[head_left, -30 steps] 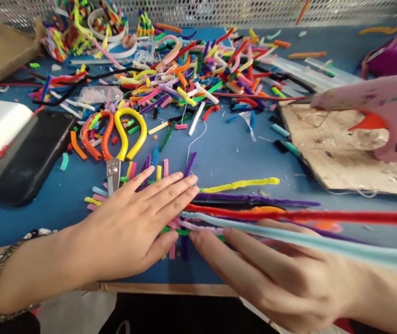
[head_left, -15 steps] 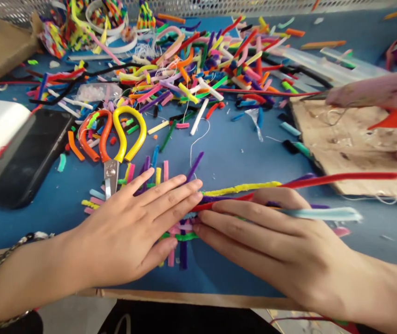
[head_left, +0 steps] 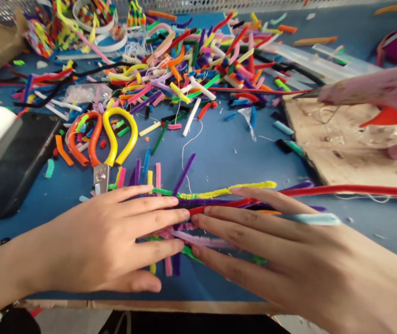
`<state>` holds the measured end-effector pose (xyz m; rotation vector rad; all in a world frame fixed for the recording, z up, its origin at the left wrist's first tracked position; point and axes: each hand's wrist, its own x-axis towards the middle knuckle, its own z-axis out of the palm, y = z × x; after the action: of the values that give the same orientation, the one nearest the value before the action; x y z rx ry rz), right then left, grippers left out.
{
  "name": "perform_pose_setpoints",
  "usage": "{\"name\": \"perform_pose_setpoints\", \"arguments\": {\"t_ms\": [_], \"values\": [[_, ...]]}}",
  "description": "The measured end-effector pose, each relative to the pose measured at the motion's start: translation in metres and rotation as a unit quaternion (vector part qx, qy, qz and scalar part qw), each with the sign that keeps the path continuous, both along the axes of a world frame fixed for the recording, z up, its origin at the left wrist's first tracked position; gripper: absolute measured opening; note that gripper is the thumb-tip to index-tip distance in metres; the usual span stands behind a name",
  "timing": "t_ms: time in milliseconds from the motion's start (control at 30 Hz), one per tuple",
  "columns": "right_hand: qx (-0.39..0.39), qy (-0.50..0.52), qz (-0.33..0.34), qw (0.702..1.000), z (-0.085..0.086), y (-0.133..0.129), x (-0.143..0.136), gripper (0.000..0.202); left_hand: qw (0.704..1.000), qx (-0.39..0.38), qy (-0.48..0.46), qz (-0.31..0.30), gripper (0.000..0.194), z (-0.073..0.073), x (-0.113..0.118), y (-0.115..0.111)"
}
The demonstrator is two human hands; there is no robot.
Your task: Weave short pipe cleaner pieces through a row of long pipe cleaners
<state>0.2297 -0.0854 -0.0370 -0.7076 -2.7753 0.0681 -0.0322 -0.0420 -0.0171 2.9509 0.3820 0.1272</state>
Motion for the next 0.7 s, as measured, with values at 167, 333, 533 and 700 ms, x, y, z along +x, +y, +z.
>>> {"name": "perform_pose_setpoints", "arguments": {"t_ms": [167, 333, 533, 700], "values": [[-0.002, 0.009, 0.013, 1.000, 0.0019, 0.0024, -0.0017, 0.050, 1.000, -0.009, 0.023, -0.014, 0.036, -0.0007, -0.0025, 0.0047], [-0.012, 0.022, 0.032, 0.999, 0.0012, 0.0083, -0.0043, 0.046, 0.999, -0.036, 0.025, -0.010, 0.042, -0.0015, -0.0055, 0.0034], [-0.056, 0.030, 0.036, 0.997, -0.0020, 0.0092, -0.0044, 0.042, 0.997, -0.071, 0.026, 0.003, 0.042, -0.0053, -0.0047, 0.0020], [-0.054, 0.039, 0.027, 0.997, -0.0037, 0.0076, -0.0047, 0.044, 0.996, -0.087, 0.007, -0.007, 0.039, -0.0093, -0.0036, 0.0020]]}}
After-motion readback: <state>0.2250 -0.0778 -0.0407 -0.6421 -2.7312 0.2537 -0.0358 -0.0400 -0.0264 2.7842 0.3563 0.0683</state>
